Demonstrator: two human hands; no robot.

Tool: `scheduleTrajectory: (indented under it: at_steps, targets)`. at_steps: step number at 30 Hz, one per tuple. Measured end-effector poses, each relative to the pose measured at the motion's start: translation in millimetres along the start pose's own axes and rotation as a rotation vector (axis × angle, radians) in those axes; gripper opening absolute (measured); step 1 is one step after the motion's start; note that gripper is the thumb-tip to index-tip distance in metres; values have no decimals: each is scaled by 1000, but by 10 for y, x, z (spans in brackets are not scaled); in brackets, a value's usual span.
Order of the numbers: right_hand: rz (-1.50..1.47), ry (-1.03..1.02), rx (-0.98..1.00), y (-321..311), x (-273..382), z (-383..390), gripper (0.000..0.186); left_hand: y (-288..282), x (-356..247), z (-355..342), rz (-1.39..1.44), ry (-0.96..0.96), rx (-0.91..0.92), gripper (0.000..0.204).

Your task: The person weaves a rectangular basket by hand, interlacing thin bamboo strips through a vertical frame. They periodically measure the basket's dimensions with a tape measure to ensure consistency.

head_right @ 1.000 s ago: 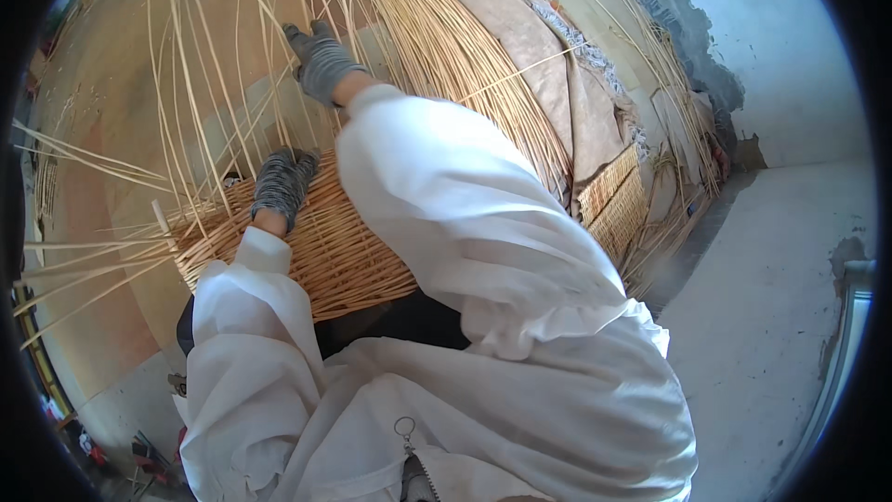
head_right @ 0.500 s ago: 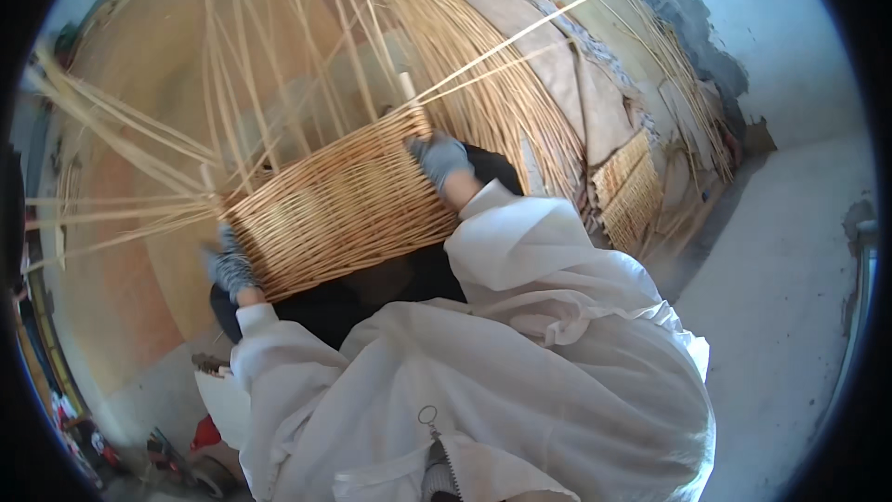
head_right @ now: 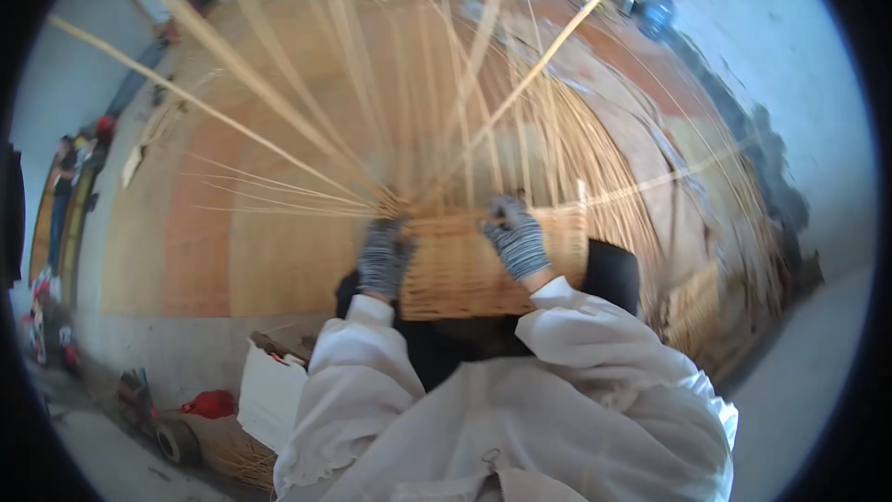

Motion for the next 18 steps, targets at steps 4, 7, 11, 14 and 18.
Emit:
scheduleTrajectory:
  at_steps: [4, 7, 11, 14, 18]
  targets:
    - [146, -79, 54, 408, 370, -604, 29, 440, -59, -423, 267, -36, 279, 45]
    - [202, -291, 91, 499, 364, -338, 24, 513, 239, -346, 170, -23, 440, 47]
    - [9, -105, 234, 893, 444, -556, 18, 534, 235, -418, 121, 7, 515, 45]
    - [577, -243, 400, 1348, 1352, -780, 16, 541, 326, -505, 39, 47, 586, 45]
    - [630, -136, 474, 1426, 1383, -826, 17, 789, 430, -585, -75, 120, 727, 45]
Point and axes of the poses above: each hand's wrist, its own z-axis away from the middle knuckle, its own y-axis out of the palm, x = y × z, the point moved 5 cm from there along -z, towards the middle knuckle, and after that the axes turned 6 degrees about x, right-handed, at the moved point
